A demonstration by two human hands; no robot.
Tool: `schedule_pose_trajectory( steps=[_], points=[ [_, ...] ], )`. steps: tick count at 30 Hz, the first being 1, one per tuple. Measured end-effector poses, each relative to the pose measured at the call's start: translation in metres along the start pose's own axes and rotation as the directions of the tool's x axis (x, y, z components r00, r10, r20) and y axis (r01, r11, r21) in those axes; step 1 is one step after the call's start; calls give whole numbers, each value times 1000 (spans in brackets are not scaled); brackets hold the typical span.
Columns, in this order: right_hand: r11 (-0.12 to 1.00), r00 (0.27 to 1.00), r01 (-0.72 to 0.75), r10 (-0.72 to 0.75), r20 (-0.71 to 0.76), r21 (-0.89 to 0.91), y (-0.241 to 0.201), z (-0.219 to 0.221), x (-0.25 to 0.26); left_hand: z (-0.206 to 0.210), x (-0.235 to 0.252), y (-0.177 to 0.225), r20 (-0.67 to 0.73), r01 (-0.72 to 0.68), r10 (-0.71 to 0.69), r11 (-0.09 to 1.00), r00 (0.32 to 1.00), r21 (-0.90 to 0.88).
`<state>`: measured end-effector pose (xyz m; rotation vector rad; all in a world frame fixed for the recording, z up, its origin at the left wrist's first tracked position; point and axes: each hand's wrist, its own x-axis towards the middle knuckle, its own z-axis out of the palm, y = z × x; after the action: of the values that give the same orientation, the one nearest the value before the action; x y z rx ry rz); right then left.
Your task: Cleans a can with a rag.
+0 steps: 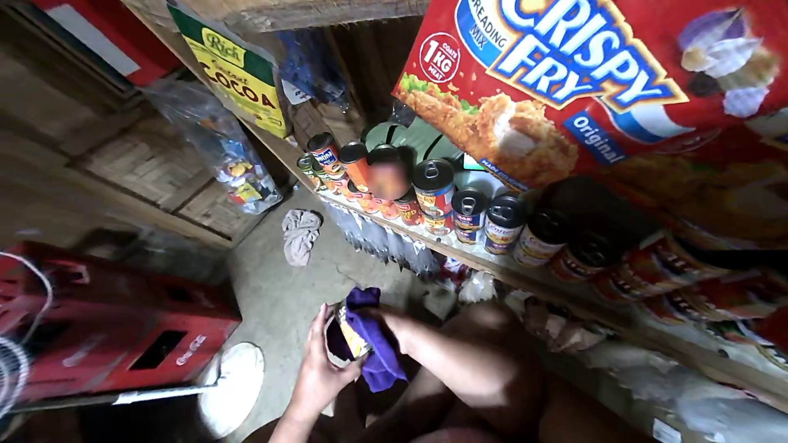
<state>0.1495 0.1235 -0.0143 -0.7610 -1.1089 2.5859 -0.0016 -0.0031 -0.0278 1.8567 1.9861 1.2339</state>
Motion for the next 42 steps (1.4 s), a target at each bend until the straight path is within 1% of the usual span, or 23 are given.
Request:
schedule_pose_trajectory(
  steps=[2,4,7,9,11,13,16,18,19,21,23,24,25,27,29,31,33,36,39,42],
  points=[
    [985,1000,29,-29,1,-171,3,1,0,-7,5,-1,-22,84,-83,991,996,107],
    [959,999,52,-51,9,-278,9,2,5,-10,7,4,-3,113,-115,969,993,220],
    [942,997,72,-79,-10,-327,16,-4,14,-2,4,20,9,54,-61,930,998,362],
    [945,993,96,-113,-35,-314,15,-7,17,7,0,27,19,-2,-6,918,1000,397],
    [958,987,116,-140,-73,-262,12,-8,17,14,-5,31,41,-64,53,931,998,359],
    [975,985,121,-141,-96,-189,9,-9,14,17,-9,25,60,-107,93,943,994,316],
    [991,987,98,-108,-117,-92,2,-5,6,10,-7,14,82,-69,59,990,995,124],
    [995,991,99,-96,-90,31,2,-5,7,5,-5,7,98,-25,24,1000,995,15],
    [992,995,94,-90,-54,89,3,-5,10,4,-5,5,92,-15,17,1000,996,-26],
    [988,997,62,-69,45,141,4,-8,13,3,-5,5,68,-15,19,998,997,-65],
    [991,998,11,-19,55,130,1,-4,8,1,-4,5,44,-5,9,998,999,-70],
    [996,999,5,-7,33,85,-2,-2,4,0,-3,4,28,-1,3,998,1000,-66],
    [1000,1000,3,-3,1,14,-4,1,0,-2,-1,2,9,3,-2,998,1000,-61],
    [989,1000,13,-14,-8,-145,-2,2,-3,-7,3,-2,-21,25,-26,999,999,-41],
    [968,1000,31,-29,11,-248,6,1,2,-9,4,-5,-27,56,-55,998,998,32],
    [958,999,36,-35,10,-285,12,-1,8,-7,3,0,-9,48,-48,987,999,151],
    [960,998,48,-55,-19,-275,14,-3,12,0,0,14,15,36,-41,971,999,234],
    [973,991,92,-110,-74,-210,14,-7,16,11,-5,27,64,-9,-8,966,998,258],
    [983,988,99,-116,-106,-156,9,-7,12,15,-9,21,76,-60,45,976,996,207],
    [992,989,83,-93,-117,-90,5,-6,9,9,-8,11,85,-39,32,996,996,80]
  ],
)
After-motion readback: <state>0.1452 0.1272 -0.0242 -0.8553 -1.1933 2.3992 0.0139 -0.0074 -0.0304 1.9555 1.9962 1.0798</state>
